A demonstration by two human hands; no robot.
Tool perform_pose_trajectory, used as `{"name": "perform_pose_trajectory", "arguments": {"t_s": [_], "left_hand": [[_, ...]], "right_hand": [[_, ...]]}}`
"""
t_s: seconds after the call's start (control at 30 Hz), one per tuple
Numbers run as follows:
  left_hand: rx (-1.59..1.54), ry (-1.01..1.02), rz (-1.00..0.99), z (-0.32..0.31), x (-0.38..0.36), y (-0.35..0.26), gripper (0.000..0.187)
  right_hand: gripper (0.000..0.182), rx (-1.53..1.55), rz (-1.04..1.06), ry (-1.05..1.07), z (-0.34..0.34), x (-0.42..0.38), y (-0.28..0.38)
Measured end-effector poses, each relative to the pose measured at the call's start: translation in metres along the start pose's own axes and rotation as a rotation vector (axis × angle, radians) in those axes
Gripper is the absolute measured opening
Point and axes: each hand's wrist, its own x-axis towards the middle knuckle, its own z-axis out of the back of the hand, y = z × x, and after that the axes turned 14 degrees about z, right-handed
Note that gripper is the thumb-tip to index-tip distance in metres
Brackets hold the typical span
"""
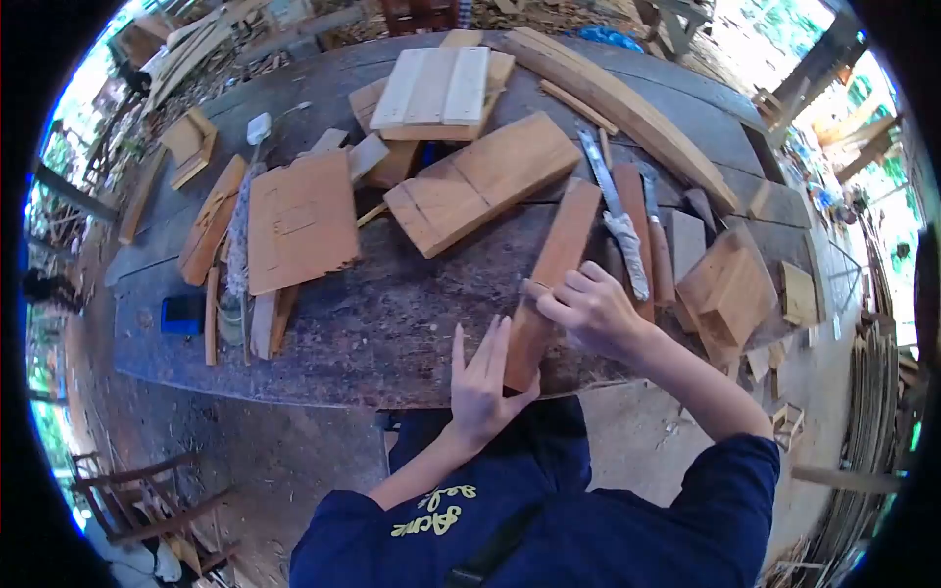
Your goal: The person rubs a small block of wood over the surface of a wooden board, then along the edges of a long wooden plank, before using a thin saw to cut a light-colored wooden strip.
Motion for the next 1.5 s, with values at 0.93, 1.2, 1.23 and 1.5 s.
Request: {"name": "perform_pose_trajectory", "arguments": {"t_s": [0.93, 1.2, 1.23, 1.5], "left_hand": [[-0.031, 0.025, -0.016, -0.008, -0.013, 0.009, 0.082], [-0.013, 0.013, -0.008, -0.004, -0.011, 0.007, 0.083], [-0.007, 0.012, -0.014, -0.004, -0.012, 0.007, 0.082], [-0.002, -0.003, -0.031, -0.010, -0.017, 0.009, 0.086]], "right_hand": [[0.036, -0.273, -0.352, -0.006, -0.021, 0.011, -0.048], [0.030, -0.204, -0.463, 0.024, -0.016, 0.009, -0.057], [0.028, -0.172, -0.425, 0.005, -0.014, 0.013, -0.035], [0.035, -0.145, -0.313, -0.036, -0.009, 0.021, 0.025]]}}
